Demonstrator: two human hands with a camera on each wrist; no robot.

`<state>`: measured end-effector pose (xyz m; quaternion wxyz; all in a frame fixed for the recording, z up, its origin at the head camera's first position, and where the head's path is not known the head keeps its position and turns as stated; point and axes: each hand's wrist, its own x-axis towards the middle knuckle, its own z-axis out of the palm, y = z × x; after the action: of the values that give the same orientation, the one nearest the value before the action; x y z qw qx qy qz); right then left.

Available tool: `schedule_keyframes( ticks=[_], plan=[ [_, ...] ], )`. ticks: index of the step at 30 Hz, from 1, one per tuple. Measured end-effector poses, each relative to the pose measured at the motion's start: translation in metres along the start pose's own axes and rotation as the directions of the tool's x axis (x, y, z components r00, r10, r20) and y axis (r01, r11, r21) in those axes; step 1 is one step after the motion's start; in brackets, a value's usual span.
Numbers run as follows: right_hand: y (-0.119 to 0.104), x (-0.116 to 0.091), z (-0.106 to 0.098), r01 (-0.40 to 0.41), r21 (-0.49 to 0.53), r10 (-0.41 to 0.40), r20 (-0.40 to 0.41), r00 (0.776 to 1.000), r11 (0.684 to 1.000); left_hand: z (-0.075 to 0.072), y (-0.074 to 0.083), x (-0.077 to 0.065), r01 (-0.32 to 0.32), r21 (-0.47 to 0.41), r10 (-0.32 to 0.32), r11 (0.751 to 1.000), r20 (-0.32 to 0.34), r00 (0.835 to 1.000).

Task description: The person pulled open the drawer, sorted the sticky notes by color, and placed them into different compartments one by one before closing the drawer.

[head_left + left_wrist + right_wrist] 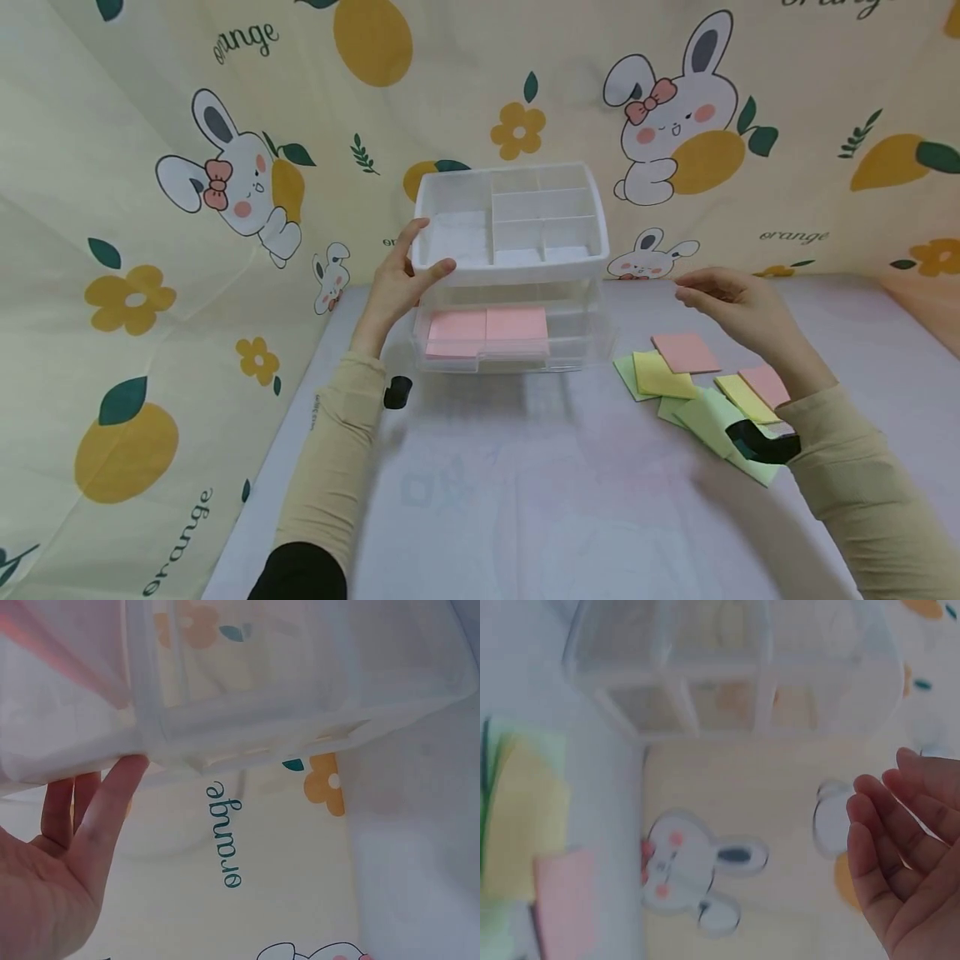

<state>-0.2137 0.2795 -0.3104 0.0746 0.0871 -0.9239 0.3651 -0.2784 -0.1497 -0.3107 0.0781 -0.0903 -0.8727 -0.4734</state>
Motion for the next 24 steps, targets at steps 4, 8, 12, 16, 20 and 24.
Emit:
schedule_keyframes(
  ticks=[4, 8, 12, 16, 20, 24],
  plan=[
    [0.023, -0.007, -0.011, -0.039, -0.029, 0.039, 0.004, 0.999, 0.999, -0.001, 0.000, 0.000, 0.012, -0.013, -0.012, 1.000, 0.012, 1.000],
    [0.044, -0.014, -0.018, -0.061, -0.090, 0.063, 0.027, 0.998, 0.994, -0.002, -0.001, -0.001, 0.002, -0.017, -0.002, 1.000, 0.011, 1.000],
    [0.063, -0.022, -0.018, -0.096, -0.153, 0.109, 0.081, 0.991, 0.983, -0.002, -0.003, 0.000, -0.022, -0.009, 0.022, 1.000, 0.002, 1.000],
    [0.083, -0.029, -0.016, -0.142, -0.163, 0.163, 0.124, 0.979, 0.976, -0.001, -0.004, 0.001, -0.025, -0.007, 0.025, 1.000, 0.000, 1.000],
    [0.104, -0.035, -0.016, -0.187, -0.156, 0.212, 0.161, 0.964, 0.970, 0.001, -0.004, 0.001, -0.014, -0.003, 0.014, 1.000, -0.002, 1.000],
    [0.130, -0.040, -0.016, -0.243, -0.208, 0.274, 0.134, 0.952, 0.947, 0.001, -0.004, 0.001, -0.019, -0.006, 0.018, 1.000, -0.008, 1.000]
  ],
)
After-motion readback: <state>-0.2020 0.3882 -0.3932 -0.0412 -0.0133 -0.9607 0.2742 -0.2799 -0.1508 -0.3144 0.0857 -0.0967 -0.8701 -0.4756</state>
